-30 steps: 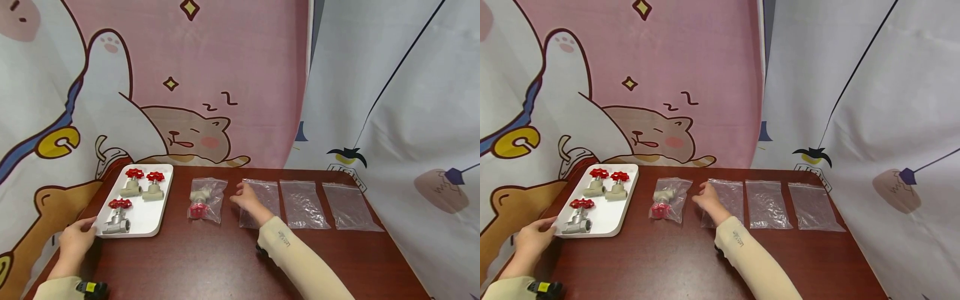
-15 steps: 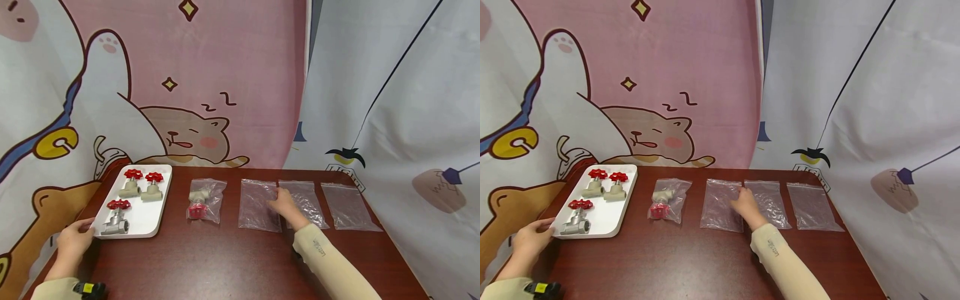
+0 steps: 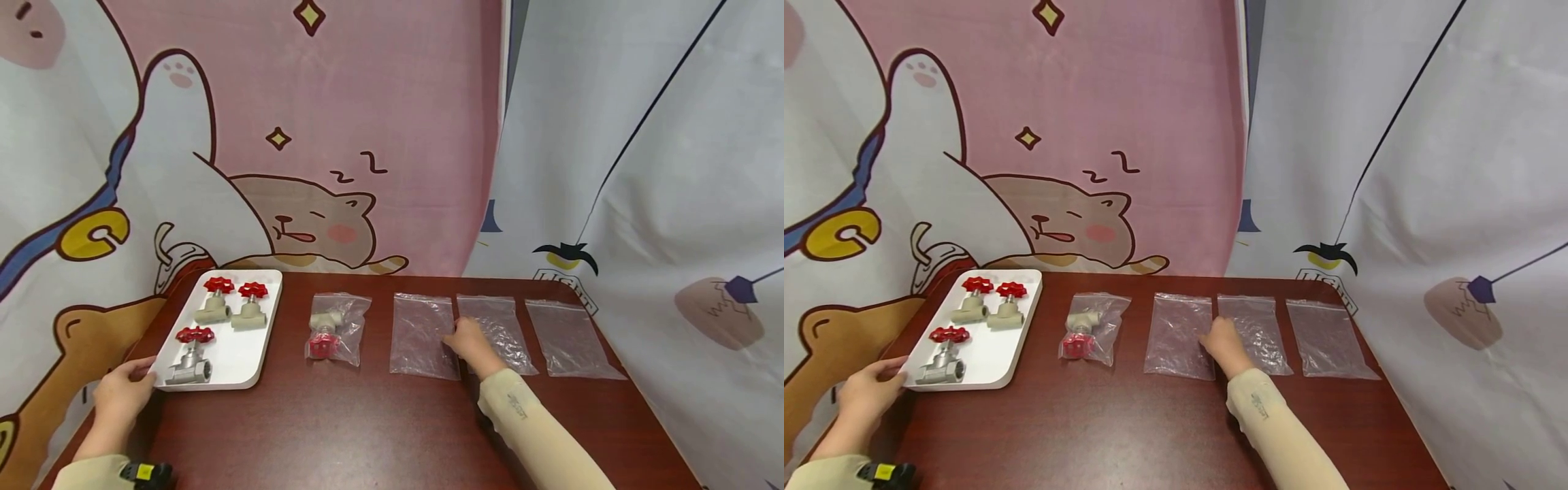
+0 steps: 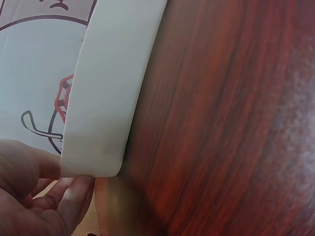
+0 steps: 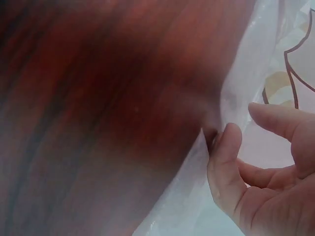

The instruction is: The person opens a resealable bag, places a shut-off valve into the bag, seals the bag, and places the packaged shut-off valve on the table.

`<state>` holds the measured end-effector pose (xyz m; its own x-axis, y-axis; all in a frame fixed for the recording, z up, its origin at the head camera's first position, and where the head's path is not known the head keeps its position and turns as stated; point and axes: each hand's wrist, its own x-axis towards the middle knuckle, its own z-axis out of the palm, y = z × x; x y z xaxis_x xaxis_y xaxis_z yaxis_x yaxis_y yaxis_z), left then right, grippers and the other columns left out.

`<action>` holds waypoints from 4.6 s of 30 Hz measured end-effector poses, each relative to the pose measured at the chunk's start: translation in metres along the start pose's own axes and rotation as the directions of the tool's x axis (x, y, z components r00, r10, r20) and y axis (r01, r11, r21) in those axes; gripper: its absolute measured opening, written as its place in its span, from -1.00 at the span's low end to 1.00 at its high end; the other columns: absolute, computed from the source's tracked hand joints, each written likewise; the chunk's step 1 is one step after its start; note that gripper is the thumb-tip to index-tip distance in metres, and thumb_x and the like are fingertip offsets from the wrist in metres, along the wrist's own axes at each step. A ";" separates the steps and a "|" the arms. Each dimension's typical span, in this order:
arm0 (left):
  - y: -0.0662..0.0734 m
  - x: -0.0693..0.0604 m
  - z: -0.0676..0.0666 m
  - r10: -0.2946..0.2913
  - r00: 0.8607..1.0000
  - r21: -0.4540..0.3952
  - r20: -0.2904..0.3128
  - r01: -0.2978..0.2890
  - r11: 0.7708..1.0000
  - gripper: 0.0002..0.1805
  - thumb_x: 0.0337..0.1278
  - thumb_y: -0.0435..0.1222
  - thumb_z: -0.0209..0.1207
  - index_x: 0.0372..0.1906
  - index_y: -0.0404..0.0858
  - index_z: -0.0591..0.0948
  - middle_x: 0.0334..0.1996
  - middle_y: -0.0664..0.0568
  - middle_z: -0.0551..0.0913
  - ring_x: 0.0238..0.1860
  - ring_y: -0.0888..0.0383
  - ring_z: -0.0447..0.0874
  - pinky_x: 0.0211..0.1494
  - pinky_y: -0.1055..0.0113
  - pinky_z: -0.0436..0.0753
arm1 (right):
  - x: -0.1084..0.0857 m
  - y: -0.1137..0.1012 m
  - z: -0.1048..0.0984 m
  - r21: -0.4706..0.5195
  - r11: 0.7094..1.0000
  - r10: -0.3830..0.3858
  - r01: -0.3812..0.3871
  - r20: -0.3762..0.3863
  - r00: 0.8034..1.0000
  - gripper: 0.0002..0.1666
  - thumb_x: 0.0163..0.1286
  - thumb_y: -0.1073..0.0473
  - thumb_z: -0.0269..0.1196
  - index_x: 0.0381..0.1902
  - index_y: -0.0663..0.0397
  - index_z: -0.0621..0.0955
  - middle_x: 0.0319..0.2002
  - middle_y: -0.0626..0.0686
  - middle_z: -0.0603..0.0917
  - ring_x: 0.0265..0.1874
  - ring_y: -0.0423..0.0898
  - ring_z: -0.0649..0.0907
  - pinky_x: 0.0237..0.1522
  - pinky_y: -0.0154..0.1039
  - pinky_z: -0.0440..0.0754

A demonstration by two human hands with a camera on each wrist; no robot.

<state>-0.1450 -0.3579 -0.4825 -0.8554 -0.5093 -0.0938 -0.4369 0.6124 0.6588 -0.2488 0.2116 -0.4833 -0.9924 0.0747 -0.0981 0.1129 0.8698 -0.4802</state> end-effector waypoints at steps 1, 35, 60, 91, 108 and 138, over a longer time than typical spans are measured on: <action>0.000 0.000 0.000 0.002 1.000 -0.001 0.000 -0.002 1.000 -0.56 0.22 -0.32 0.01 0.16 -0.46 0.44 -0.05 -0.44 0.49 -0.08 -0.25 0.33 -0.30 0.18 0.30 | 0.001 0.000 0.000 -0.002 1.000 0.004 -0.004 -0.003 1.000 -0.55 0.12 0.20 0.33 -0.18 0.53 0.53 -0.24 0.36 0.56 -0.37 0.13 0.59 -0.33 -0.06 0.62; 0.000 0.000 0.003 -0.012 1.000 -0.012 -0.020 0.012 1.000 -0.56 0.23 -0.33 0.00 0.17 -0.46 0.44 -0.02 -0.45 0.47 -0.07 -0.26 0.33 -0.30 0.18 0.31 | 0.002 -0.021 -0.008 0.270 0.959 -0.028 0.085 -0.206 0.978 -0.89 0.18 0.32 0.21 -0.29 0.19 0.59 -0.42 0.11 0.63 -0.45 -0.05 0.57 -0.38 -0.27 0.47; 0.002 -0.003 0.005 0.027 0.999 0.040 -0.037 -0.026 0.999 -0.56 0.27 -0.30 -0.05 0.16 -0.47 0.43 0.01 -0.48 0.46 0.01 -0.36 0.32 -0.06 -0.13 0.28 | -0.027 -0.026 -0.030 0.348 0.855 -0.227 0.385 -0.416 0.881 -0.92 0.19 0.36 0.27 -0.33 0.22 0.59 -0.43 0.13 0.67 -0.41 -0.08 0.61 -0.39 -0.38 0.56; 0.193 -0.107 0.107 0.788 0.594 -0.471 0.162 -0.655 0.591 -0.67 0.24 -0.29 0.17 0.09 -0.26 0.57 -0.17 -0.06 0.67 -0.16 0.16 0.63 -0.13 0.36 0.63 | -0.054 -0.037 -0.052 0.373 0.725 -0.589 0.579 -0.100 0.802 -0.94 0.27 0.38 0.23 -0.29 0.17 0.60 -0.48 0.12 0.60 -0.57 -0.17 0.45 -0.54 -0.35 0.46; 0.199 -0.122 0.135 0.768 0.572 -0.524 0.288 -0.577 0.626 -0.86 0.10 -0.34 0.27 -0.23 -0.28 0.70 -0.33 -0.04 0.73 -0.42 0.37 0.58 -0.36 0.45 0.61 | -0.044 -0.035 -0.034 0.386 0.711 -0.605 0.588 -0.092 0.791 -0.90 0.23 0.34 0.28 -0.30 0.07 0.60 -0.43 0.00 0.65 -0.50 -0.27 0.52 -0.46 -0.38 0.51; 0.212 -0.153 0.137 0.713 0.619 -0.527 0.329 -0.506 0.682 -0.86 -0.07 -0.29 0.40 -0.54 -0.24 0.66 -0.67 0.04 0.64 -0.67 0.38 0.48 -0.62 0.51 0.46 | -0.091 -0.099 -0.012 0.314 0.703 -0.603 0.638 -0.212 0.769 -0.94 0.21 0.21 0.30 -0.46 -0.01 0.65 -0.52 -0.15 0.57 -0.56 -0.32 0.41 -0.53 -0.44 0.40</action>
<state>-0.1452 -0.0676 -0.4310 -0.9326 0.3202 0.1664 0.2815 0.3570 0.8907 -0.1706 0.1241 -0.4165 -0.8420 -0.3633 0.3989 -0.5378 0.5064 -0.6741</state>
